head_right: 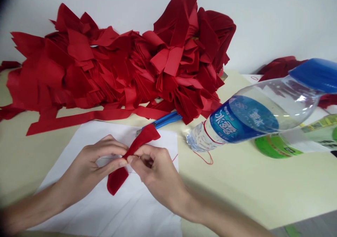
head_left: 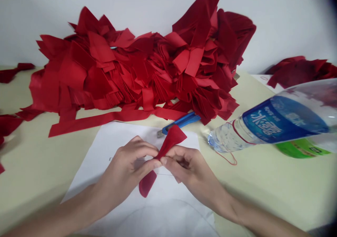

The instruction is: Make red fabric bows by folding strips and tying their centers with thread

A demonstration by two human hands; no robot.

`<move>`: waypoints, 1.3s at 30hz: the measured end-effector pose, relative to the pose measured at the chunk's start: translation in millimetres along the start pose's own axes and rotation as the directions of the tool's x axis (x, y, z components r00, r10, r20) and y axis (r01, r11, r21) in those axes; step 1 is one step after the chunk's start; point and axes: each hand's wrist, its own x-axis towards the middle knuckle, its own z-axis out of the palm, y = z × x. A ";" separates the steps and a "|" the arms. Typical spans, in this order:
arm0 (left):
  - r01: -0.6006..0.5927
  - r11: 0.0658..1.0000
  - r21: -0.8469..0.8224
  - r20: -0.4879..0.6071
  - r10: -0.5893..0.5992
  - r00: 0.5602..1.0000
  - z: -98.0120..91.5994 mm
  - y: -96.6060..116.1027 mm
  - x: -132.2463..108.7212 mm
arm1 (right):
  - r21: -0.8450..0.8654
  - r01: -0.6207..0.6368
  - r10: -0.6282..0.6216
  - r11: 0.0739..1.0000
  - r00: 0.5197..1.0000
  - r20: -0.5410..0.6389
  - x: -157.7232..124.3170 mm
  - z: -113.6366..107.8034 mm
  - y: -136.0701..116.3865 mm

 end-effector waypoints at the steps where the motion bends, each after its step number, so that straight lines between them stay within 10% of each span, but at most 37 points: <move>1: 0.052 0.997 -0.062 -0.007 -0.052 0.999 0.7 0.3 -0.5 | 0.003 0.010 -0.010 1.000 1.000 0.001 0.3 -0.2 0.4; 9: 0.418 0.798 -0.434 0.168 -0.384 0.908 -2.5 7.2 -0.2 | -0.082 0.060 -0.060 0.995 0.998 -0.004 -1.5 2.7 1.7; 24: 0.544 0.480 -0.688 0.352 -0.435 0.829 -10.6 8.7 2.7 | 0.062 -0.018 0.007 0.998 0.986 0.169 4.0 -9.9 -5.5; 32: 0.566 0.488 -0.665 0.477 -0.307 0.824 -17.6 6.2 4.6 | 0.152 -0.016 -0.035 0.988 0.943 0.332 10.6 -27.5 2.4; 39: 0.476 0.802 -0.360 0.517 -0.253 0.818 -21.0 20.8 3.6 | 0.074 -0.137 0.089 0.988 0.885 0.457 19.5 -36.6 2.0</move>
